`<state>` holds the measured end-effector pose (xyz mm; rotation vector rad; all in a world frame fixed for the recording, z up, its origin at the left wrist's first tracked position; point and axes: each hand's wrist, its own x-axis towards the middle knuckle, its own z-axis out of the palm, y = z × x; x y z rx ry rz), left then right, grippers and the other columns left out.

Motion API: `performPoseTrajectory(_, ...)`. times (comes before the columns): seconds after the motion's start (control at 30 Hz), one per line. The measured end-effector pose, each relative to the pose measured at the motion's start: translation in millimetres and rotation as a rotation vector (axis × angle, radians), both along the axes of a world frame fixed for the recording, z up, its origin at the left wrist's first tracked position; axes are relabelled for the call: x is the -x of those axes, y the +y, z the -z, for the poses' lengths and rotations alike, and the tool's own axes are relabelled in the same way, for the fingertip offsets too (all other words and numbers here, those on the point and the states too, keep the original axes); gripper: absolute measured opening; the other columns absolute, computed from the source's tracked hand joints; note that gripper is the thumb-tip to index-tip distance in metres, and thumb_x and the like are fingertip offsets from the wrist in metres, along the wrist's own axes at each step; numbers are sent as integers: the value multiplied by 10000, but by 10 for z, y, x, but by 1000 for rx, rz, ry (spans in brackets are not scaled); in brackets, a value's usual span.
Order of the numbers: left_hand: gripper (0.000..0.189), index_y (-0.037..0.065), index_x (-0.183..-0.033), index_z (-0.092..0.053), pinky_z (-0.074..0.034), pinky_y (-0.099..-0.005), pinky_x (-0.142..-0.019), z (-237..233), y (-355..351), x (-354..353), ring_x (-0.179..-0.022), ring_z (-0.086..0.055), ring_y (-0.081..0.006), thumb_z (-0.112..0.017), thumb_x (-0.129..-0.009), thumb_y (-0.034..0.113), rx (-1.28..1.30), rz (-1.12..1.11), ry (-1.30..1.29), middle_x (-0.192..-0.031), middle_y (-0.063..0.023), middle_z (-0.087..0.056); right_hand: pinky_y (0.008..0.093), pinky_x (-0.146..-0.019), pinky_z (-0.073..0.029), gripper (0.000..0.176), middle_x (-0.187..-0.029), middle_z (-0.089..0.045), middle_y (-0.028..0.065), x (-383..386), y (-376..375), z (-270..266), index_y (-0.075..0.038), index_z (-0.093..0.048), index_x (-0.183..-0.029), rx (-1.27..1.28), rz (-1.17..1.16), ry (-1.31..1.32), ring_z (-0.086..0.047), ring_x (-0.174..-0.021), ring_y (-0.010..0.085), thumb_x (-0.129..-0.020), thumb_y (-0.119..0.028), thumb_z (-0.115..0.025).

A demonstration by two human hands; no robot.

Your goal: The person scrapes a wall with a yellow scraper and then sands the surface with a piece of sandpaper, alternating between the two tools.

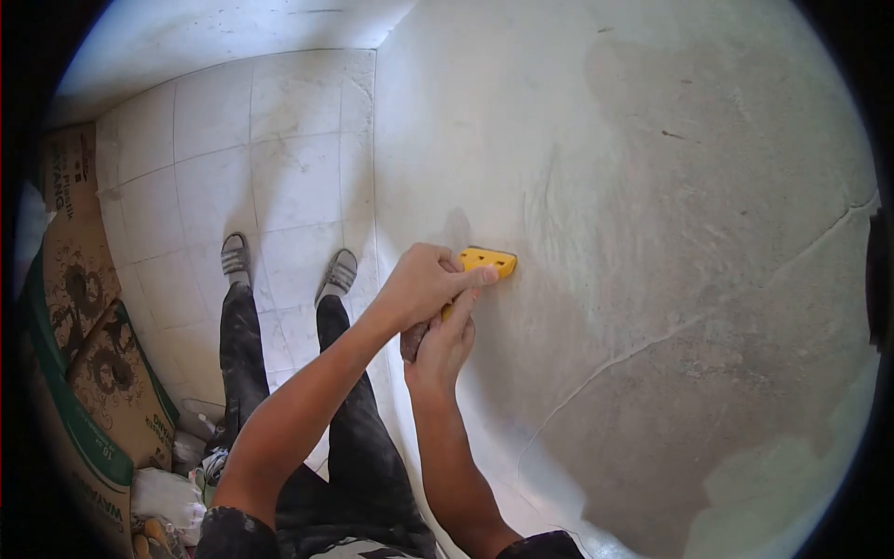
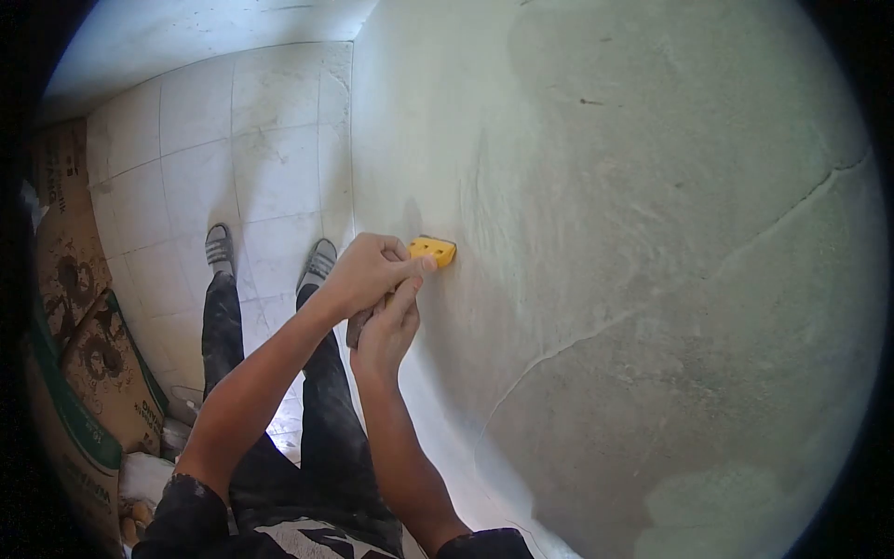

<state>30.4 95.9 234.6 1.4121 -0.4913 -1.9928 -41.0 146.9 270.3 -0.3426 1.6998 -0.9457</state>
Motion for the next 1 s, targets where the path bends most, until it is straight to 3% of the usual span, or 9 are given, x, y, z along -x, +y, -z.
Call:
performPoseTrajectory(0.07,669,-85,-756,-690,-520,-350,-556,-24,253,149,-579,-641,-207,-856,-745,563,55,37,-53,-635,-127,-655,271,-728,-550,608,-1137,-626,99,80,221,-128,12,-563,-1248,-24,-17,21,-666,-951,130,-1093,-554,-401)
performPoseTrajectory(0.13,531,-47,-798,-694,-509,-291,-572,-182,404,215,-619,-616,-116,-828,-828,466,87,100,-71,-652,-67,-662,253,-731,-524,579,-1053,-649,82,-25,262,-392,15,-603,-1201,-61,140,38,-649,-922,115,-1118,-505,-361)
performPoseTrajectory(0.2,529,-48,-799,-691,-501,-283,-571,-160,344,191,-611,-607,-110,-833,-824,462,94,113,-73,-650,-70,-661,235,-682,-525,578,-1056,-653,80,97,245,-268,12,-587,-1228,-45,170,42,-660,-910,118,-1117,-507,-360)
performPoseTrajectory(0.27,547,-46,-779,-692,-484,-280,-566,-220,35,63,-602,-591,-109,-842,-809,479,4,-26,-62,-643,-69,-654,234,-763,-561,628,-1232,-641,123,365,132,-71,35,-509,-1376,-47,-114,-147,-678,-1055,154,-1117,-512,-341)
performPoseTrajectory(0.3,560,-48,-765,-689,-476,-283,-563,-315,-52,-29,-596,-581,-104,-848,-800,487,-21,-12,-35,-632,-74,-645,258,-824,-565,639,-1257,-634,132,44,-37,-267,43,-504,-1383,-129,-26,-10,-675,-1090,167,-1117,-512,-336)
performPoseTrajectory(0.43,572,-53,-782,-691,-491,-306,-568,-379,260,91,-594,-590,-127,-834,-805,501,105,109,-99,-629,-89,-645,275,-739,-546,573,-1021,-650,74,-61,152,-520,18,-608,-1177,-44,153,-72,-671,-920,132,-1112,-505,-384)
performPoseTrajectory(0.57,602,-80,-786,-689,-500,-325,-584,-362,-31,-76,-603,-598,-138,-820,-813,507,37,86,-134,-630,-103,-643,271,-762,-545,580,-1070,-659,84,53,-20,-341,33,-574,-1251,-92,1,-118,-674,-956,146,-1117,-494,-371)
performPoseTrajectory(0.7,623,-80,-788,-696,-510,-340,-590,-296,120,-25,-602,-604,-147,-826,-799,529,130,148,-147,-623,-104,-640,255,-791,-554,630,-1150,-656,110,-173,65,-452,54,-559,-1305,-18,177,-63,-676,-1017,158,-1106,-518,-386)
performPoseTrajectory(1.0,614,-76,-778,-700,-512,-343,-582,-141,0,-33,-592,-606,-151,-821,-812,525,90,136,-105,-643,-110,-661,269,-858,-548,659,-1181,-658,123,-108,6,-288,66,-569,-1292,-34,23,-1,-676,-1070,172,-1102,-536,-379)
